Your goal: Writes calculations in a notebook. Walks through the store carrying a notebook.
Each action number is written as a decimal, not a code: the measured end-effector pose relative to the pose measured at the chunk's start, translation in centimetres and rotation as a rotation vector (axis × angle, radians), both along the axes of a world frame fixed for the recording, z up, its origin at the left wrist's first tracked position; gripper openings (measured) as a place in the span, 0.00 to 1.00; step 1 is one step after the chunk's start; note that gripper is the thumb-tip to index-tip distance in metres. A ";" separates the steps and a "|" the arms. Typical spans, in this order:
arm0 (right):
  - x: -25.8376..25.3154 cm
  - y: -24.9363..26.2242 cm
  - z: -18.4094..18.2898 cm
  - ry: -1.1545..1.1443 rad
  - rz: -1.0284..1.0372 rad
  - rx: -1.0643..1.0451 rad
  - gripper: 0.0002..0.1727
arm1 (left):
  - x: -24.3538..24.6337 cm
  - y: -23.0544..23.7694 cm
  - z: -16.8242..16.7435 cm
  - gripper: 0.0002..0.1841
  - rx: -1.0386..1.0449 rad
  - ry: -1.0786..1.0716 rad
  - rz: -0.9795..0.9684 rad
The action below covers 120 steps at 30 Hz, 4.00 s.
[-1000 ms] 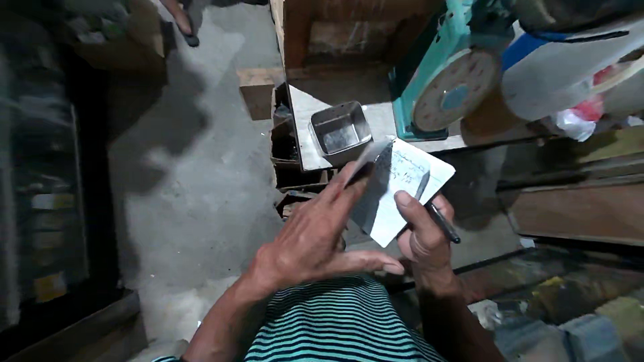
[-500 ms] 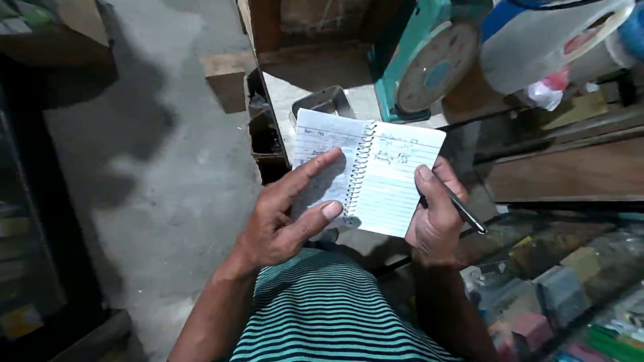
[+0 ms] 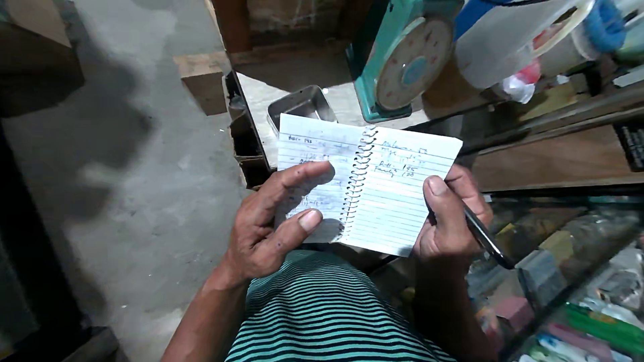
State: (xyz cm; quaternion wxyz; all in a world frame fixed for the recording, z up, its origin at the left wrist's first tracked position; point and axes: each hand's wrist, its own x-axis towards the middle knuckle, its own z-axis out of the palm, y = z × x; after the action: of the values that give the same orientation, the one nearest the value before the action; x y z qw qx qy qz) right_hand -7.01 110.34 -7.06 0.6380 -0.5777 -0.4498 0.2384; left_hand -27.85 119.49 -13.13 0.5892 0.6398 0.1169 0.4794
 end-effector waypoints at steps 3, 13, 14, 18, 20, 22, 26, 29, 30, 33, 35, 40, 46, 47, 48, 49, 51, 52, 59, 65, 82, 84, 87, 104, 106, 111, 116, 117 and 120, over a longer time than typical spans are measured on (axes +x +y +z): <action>0.4 -0.6 0.6 -0.048 -0.069 -0.013 0.11 | 0.9 -0.3 -0.1 0.21 -0.020 -0.032 0.018; 2.3 -1.7 0.7 -0.047 -0.202 -0.072 0.12 | 2.7 -0.3 -0.2 0.15 -0.094 -0.093 0.046; 2.4 -1.8 0.7 -0.053 -0.212 -0.075 0.12 | 2.8 -0.3 -0.2 0.14 -0.096 -0.094 0.057; 2.6 -1.9 0.5 -0.047 -0.217 -0.087 0.12 | 3.0 -0.2 -0.4 0.13 -0.099 -0.091 0.084; 2.8 -1.9 0.3 -0.042 -0.209 -0.082 0.12 | 3.1 -0.2 -0.4 0.13 -0.098 -0.088 0.095; 2.9 -1.9 0.2 -0.029 -0.199 -0.072 0.12 | 3.0 -0.2 -0.4 0.13 -0.108 -0.079 0.108; 2.9 -1.8 0.1 0.022 -0.182 -0.068 0.12 | 2.9 -0.2 -0.5 0.13 -0.121 -0.063 0.126; 2.9 -1.8 -0.1 0.041 -0.185 -0.071 0.12 | 2.9 -0.2 -0.4 0.13 -0.126 -0.062 0.124; 2.8 -1.8 -0.1 0.041 -0.187 -0.076 0.12 | 2.9 -0.2 -0.5 0.13 -0.134 -0.066 0.120; 2.7 -1.8 -0.1 0.058 -0.192 -0.083 0.12 | 2.8 -0.3 -0.6 0.13 -0.157 -0.075 0.113; 2.7 -1.8 -0.1 0.072 -0.191 -0.088 0.12 | 2.7 -0.3 -0.6 0.13 -0.159 -0.067 0.111; 2.5 -1.8 -0.2 0.085 -0.179 -0.091 0.12 | 2.4 -0.5 -0.6 0.14 -0.176 -0.031 0.112; 2.5 -1.9 -0.5 0.080 -0.172 -0.101 0.13 | 2.1 -0.8 -0.9 0.17 -0.189 0.019 0.102; 2.5 -2.0 -0.5 0.082 -0.170 -0.102 0.13 | 2.1 -0.8 -0.9 0.17 -0.188 0.031 0.099; 2.5 -2.0 -0.5 0.085 -0.166 -0.100 0.13 | 2.1 -0.9 -0.9 0.17 -0.188 0.038 0.098; 2.5 -2.0 -0.5 0.090 -0.164 -0.098 0.13 | 2.1 -1.0 -1.0 0.16 -0.193 0.041 0.098; 2.4 -2.0 -0.5 0.103 -0.167 -0.102 0.12 | 2.1 -1.3 -1.2 0.14 -0.203 0.045 0.092; 2.3 -2.1 -0.5 0.107 -0.169 -0.105 0.12 | 2.2 -1.4 -1.2 0.14 -0.206 0.049 0.091; 2.1 -2.5 -0.7 0.071 -0.161 -0.135 0.11 | 2.3 -2.0 -1.1 0.09 -0.193 0.089 0.119; 2.2 -2.8 -1.1 0.065 -0.138 -0.129 0.09 | 2.4 -2.1 -1.0 0.11 -0.140 0.052 0.148; 2.0 -3.1 -1.2 0.073 -0.149 -0.158 0.08 | 2.9 -2.1 -0.3 0.29 -0.077 0.008 0.126; 1.8 -3.2 -1.2 0.068 -0.154 -0.161 0.08 | 2.8 -2.1 -0.4 0.27 -0.062 0.013 0.107; 1.7 -3.2 -1.0 0.055 -0.151 -0.157 0.08 | 2.7 -2.0 -0.4 0.25 -0.015 0.041 0.097; 1.9 -1.3 -1.4 0.095 -0.061 -0.185 0.08 | 4.4 -1.4 -2.0 0.17 0.196 0.193 0.242; 1.8 -0.9 -1.5 0.028 -0.114 -0.143 0.07 | 4.9 -1.2 -1.7 0.17 0.263 0.224 0.243; 0.3 -0.2 -2.0 -0.234 -0.233 -0.084 0.18 | 6.4 -2.2 -0.3 0.25 0.259 0.341 0.238; -0.6 1.3 -2.7 -0.448 -0.190 0.016 0.21 | 6.4 -2.1 -1.8 0.36 0.195 0.297 0.188; -0.6 1.7 -2.8 -0.448 -0.167 0.035 0.22 | 6.2 -1.9 -2.1 0.38 0.185 0.292 0.199; -0.8 2.4 -2.7 -0.450 -0.122 0.070 0.22 | 5.8 -1.8 -2.7 0.40 0.187 0.295 0.274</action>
State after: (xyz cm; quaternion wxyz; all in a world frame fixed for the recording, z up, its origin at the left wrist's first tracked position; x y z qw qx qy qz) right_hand -7.81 112.74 -9.80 0.5547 -0.6199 -0.5529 0.0487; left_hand -22.02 117.67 -15.79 0.4330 0.7331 0.2427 0.4649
